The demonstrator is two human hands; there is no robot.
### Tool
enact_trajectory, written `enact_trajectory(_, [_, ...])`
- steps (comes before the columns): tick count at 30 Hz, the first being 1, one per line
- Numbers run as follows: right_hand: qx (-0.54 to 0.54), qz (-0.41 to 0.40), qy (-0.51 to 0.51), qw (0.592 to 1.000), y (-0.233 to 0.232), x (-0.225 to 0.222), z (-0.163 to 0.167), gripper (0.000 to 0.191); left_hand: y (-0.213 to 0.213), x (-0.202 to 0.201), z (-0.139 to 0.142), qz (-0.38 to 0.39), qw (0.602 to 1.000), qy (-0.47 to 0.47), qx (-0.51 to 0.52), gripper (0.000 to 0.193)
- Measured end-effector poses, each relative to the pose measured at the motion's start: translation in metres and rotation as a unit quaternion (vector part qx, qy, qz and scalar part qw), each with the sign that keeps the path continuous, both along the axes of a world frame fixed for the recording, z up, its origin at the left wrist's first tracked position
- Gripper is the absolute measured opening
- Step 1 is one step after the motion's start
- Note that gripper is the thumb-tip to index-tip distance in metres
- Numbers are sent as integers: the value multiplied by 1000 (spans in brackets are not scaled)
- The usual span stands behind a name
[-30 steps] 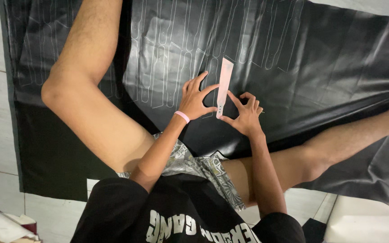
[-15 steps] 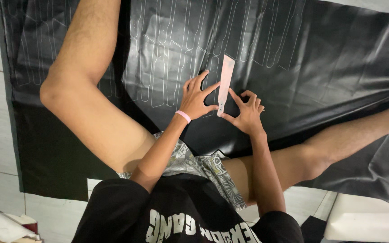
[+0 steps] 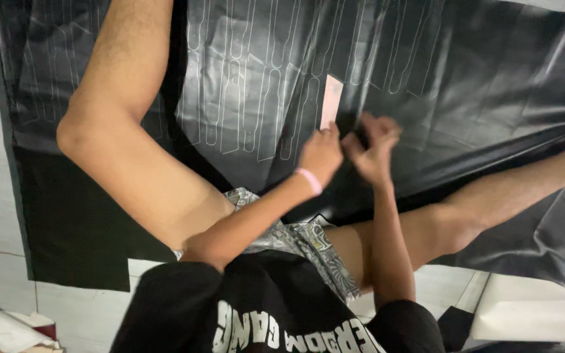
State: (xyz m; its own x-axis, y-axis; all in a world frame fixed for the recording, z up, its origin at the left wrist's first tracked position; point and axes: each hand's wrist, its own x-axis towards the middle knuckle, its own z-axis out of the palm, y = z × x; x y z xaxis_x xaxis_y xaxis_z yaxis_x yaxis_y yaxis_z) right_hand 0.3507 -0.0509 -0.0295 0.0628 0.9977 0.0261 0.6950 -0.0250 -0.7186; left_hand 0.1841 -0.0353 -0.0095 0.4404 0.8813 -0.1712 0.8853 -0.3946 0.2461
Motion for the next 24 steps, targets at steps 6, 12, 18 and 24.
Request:
enact_trajectory(6, [45,156,-66,985,34,-3,35,19,-24,76,5,-182,852,489,45,76])
enact_trajectory(12, [-152,399,-97,899,40,-34,87,18,-30,84,1,-290,863,413,-38,72])
enact_trajectory(18, [-111,416,-135,892,52,-37,97,17,-30,79,3,-260,875,405,-41,70])
enact_trajectory(24, [-56,323,-188,926,88,-34,99,14,-8,66,31,-108,901,418,28,71])
